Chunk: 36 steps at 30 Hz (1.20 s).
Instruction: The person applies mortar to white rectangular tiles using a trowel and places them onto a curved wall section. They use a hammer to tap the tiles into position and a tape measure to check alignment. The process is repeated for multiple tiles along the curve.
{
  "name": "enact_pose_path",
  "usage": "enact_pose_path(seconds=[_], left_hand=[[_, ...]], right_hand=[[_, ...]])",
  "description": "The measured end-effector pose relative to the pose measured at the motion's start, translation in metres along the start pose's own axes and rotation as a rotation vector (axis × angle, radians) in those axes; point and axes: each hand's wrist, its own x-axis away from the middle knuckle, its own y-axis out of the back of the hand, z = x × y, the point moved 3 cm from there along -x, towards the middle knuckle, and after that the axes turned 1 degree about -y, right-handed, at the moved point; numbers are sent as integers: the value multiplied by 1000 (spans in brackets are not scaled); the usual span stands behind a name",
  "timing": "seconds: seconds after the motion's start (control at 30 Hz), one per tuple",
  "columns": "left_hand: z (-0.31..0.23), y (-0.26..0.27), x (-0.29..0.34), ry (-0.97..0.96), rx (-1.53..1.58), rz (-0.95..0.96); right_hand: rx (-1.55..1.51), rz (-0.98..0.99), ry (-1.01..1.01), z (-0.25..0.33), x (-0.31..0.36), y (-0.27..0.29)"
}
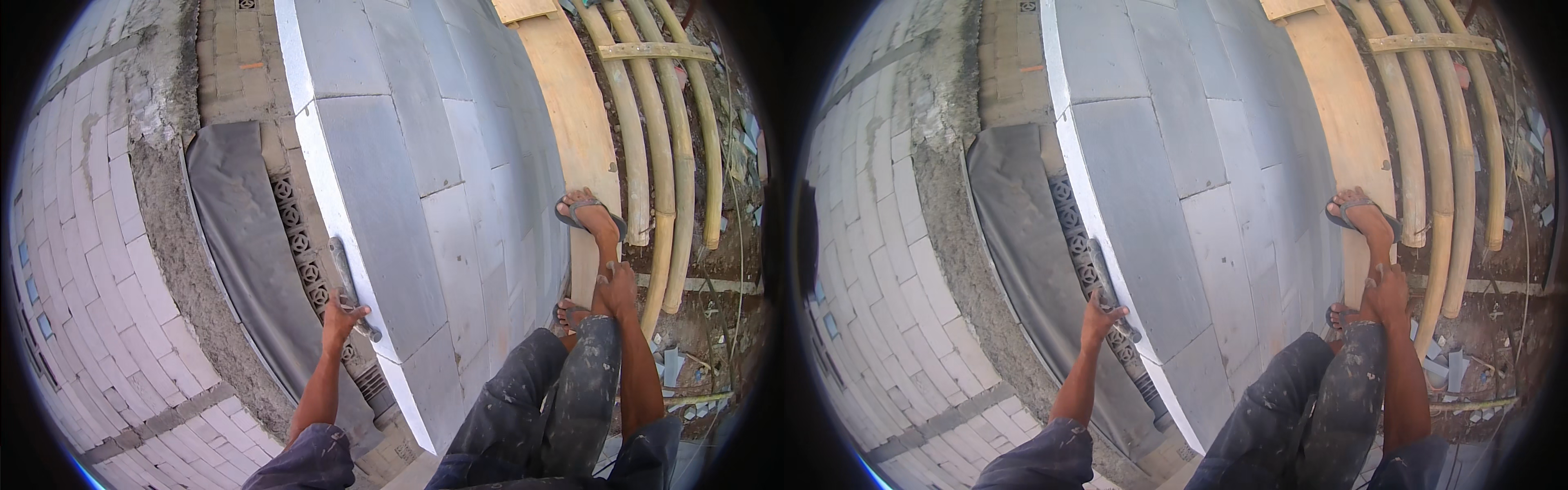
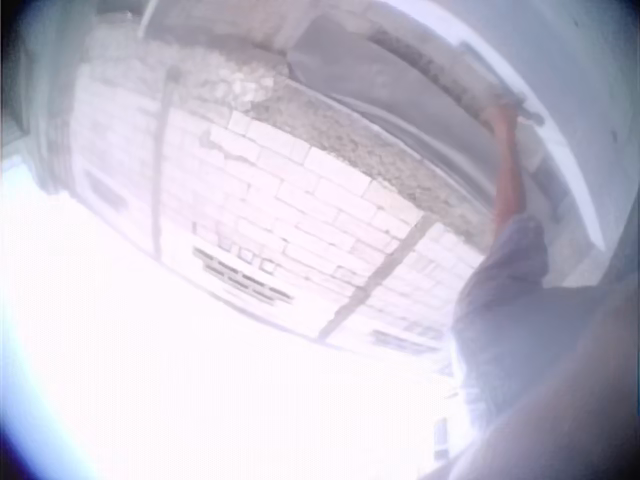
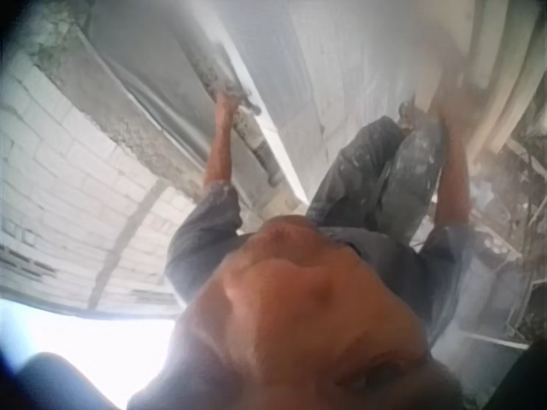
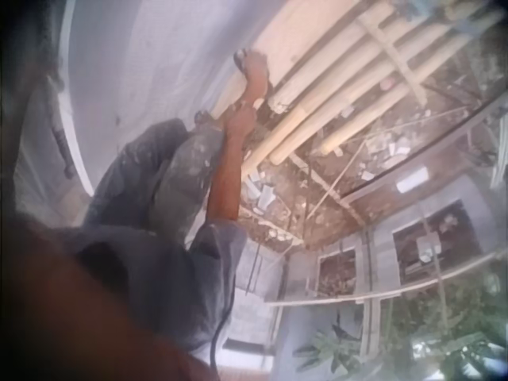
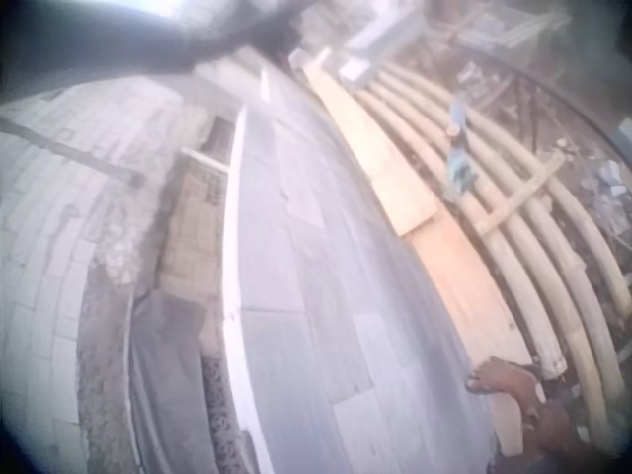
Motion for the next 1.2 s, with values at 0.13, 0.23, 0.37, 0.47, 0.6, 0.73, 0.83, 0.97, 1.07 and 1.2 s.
enact_pose_path(seconds=[0.13,0.23,0.37,0.47,0.6,0.73,0.83,0.97,1.07,1.2], left_hand=[[8,-1,-3,-33,-35,-36],[15,2,-1,-20,-59,-34],[20,-4,-7,15,9,6],[22,-8,-15,-35,55,9],[30,-6,-11,-33,44,-15],[34,-15,-15,-14,27,39],[45,-10,-5,90,17,50],[26,-14,-12,15,23,17],[23,-10,-11,23,26,37],[26,-18,-16,58,61,66]], right_hand=[[-62,-18,19,-6,1,11],[-108,-14,25,-13,-1,9],[-81,75,-18,-12,-1,31],[172,118,109,9,14,74],[233,127,192,40,46,133],[197,128,106,20,56,174],[165,55,-110,4,35,192],[178,-194,-205,-12,10,222],[165,-110,-170,25,3,222],[50,94,-52,57,6,192]])
